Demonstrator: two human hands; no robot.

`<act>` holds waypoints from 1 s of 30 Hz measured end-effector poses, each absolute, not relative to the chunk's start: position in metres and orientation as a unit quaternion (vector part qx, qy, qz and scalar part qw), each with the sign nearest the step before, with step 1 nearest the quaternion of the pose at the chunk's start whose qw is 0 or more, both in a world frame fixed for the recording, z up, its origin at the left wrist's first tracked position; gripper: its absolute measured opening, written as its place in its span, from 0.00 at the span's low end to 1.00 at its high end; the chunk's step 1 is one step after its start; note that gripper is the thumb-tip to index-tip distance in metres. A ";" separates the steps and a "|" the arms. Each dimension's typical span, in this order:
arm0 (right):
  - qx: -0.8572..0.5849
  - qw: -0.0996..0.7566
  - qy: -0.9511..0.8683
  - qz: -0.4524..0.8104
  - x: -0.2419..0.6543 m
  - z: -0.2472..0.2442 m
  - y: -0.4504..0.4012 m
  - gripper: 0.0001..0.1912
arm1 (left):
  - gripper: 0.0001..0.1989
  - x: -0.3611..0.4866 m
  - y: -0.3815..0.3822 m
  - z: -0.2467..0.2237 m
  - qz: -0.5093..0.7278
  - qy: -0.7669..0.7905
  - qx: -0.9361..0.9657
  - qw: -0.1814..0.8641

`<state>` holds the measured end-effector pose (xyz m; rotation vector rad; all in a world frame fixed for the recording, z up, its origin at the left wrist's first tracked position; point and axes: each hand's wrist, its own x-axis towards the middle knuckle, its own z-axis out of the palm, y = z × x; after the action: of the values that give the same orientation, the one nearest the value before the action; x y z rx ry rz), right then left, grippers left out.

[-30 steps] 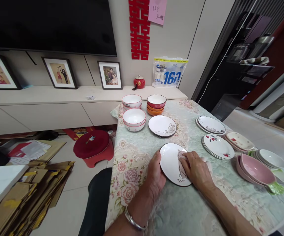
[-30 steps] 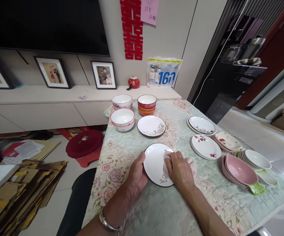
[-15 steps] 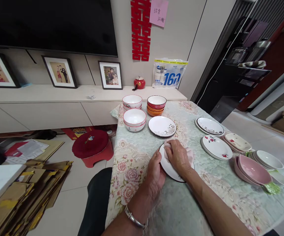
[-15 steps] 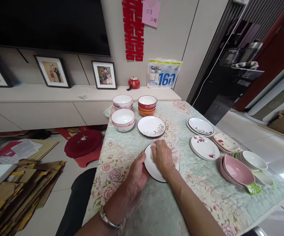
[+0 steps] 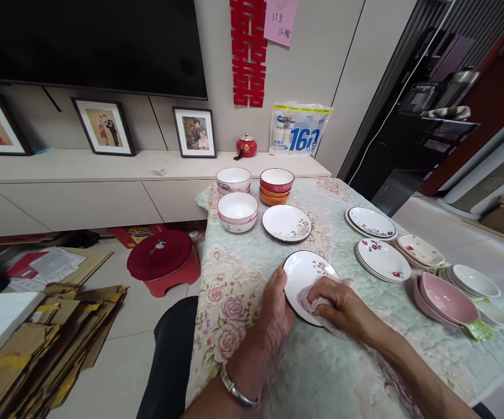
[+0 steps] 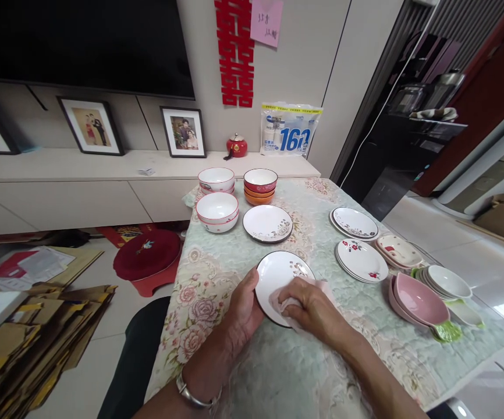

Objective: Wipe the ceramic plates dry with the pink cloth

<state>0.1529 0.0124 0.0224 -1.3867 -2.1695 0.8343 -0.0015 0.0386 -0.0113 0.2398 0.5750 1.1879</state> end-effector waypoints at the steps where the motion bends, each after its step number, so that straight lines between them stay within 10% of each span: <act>1: -0.516 0.213 -0.778 0.288 0.156 0.023 0.013 0.06 | 0.19 -0.001 0.038 -0.012 0.556 0.264 0.118 0.779; 13: -0.697 0.212 -0.684 0.049 0.143 0.005 0.061 0.10 | 0.22 -0.005 0.040 -0.009 0.550 0.265 0.134 0.781; 30: -0.518 0.243 -0.784 0.241 0.121 0.025 0.025 0.10 | 0.23 0.001 0.037 -0.017 0.566 0.261 0.110 0.775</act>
<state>0.1208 0.0246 0.0254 -1.4148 -2.1415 0.6584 0.0010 0.0375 -0.0167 0.2372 0.5646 1.2247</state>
